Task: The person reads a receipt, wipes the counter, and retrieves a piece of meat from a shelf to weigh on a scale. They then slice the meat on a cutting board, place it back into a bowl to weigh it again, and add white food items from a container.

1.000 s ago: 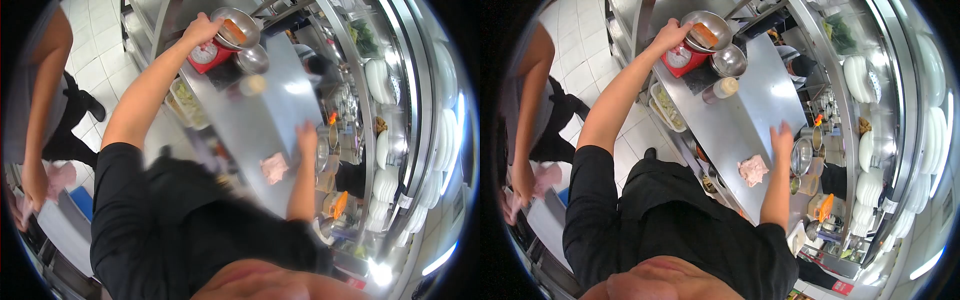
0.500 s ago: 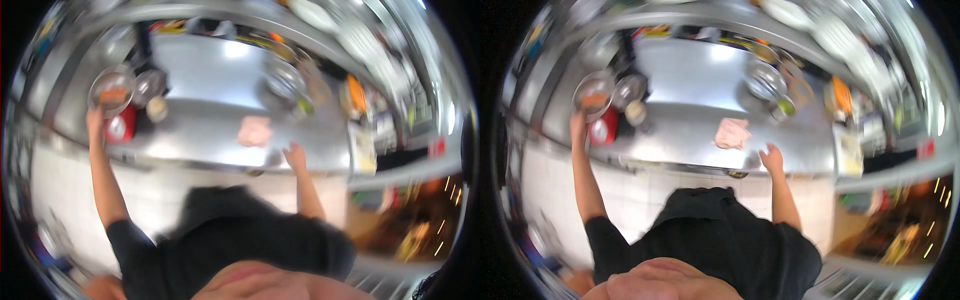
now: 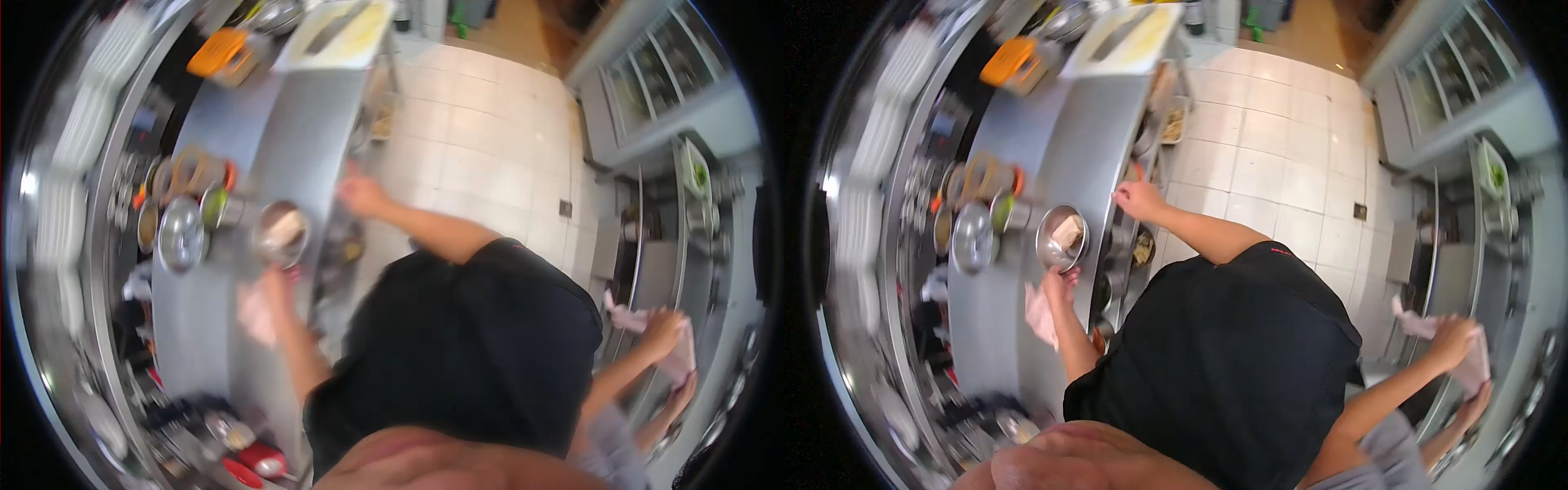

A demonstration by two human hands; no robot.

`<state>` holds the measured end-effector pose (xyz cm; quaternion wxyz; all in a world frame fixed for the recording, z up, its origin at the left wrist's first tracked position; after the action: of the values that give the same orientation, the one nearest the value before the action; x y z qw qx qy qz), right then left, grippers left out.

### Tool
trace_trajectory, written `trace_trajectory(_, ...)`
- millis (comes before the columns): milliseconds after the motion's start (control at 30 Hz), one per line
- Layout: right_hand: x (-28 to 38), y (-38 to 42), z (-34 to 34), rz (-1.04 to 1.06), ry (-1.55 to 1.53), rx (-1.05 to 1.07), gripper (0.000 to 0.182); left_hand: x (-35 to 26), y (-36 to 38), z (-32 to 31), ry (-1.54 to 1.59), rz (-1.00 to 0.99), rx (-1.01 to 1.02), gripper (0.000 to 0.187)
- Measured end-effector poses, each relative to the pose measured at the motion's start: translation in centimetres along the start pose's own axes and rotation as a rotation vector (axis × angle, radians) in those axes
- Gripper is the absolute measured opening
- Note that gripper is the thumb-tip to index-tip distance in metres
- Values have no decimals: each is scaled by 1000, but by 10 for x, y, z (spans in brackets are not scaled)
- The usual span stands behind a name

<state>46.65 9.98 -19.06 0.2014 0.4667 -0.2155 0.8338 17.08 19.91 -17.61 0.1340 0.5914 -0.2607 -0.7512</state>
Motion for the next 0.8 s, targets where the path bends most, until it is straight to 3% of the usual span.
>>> trace_trajectory(33,-53,-19,1,-84,-27,-42,28,-15,4,-43,108,0,49,20)
trace_trajectory(200,-117,-49,102,-343,143,-60,25,-51,-22,-148,245,79,136,35)
trace_trajectory(267,-142,-55,124,-420,125,-41,23,-64,-43,-148,-67,-159,-122,60)
trace_trajectory(333,-163,-50,137,-509,93,-64,23,-99,-50,-153,-862,-1074,-420,76)
trace_trajectory(400,-178,-43,142,-612,53,-77,23,-149,-32,-195,-1208,-1231,-243,73)
trace_trajectory(433,-187,-35,126,-653,24,-73,23,-163,-36,-208,-1252,-1226,-208,73)
trace_trajectory(500,-213,-32,115,-768,-91,-120,25,-170,-52,-253,-1415,-1176,152,70)
trace_trajectory(533,-218,-31,110,-844,-133,-105,28,-169,-72,-261,-1355,-1044,310,63)
trace_trajectory(633,-257,-49,80,-925,-221,4,28,-169,-117,-262,-1453,-945,234,57)
trace_trajectory(700,-278,-89,74,-874,-217,33,29,-172,-129,-254,-1321,-1026,190,48)
trace_trajectory(767,-303,-161,71,-763,-230,-15,30,-186,-136,-264,-1365,-738,73,40)
trace_trajectory(800,-313,-201,67,-685,-242,-72,31,-186,-149,-256,-1321,-684,14,37)
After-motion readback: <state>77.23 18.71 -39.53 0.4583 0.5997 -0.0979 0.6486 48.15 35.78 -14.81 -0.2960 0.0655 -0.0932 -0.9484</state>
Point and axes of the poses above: each hand's wrist, its own y-axis away from the middle knuckle, its own z-axis out of the back of the hand, x = y × z, the point moved 3 cm from there along -y, towards the middle knuckle, and after that the axes turned 3 degrees about y, right-handed, at the moved point
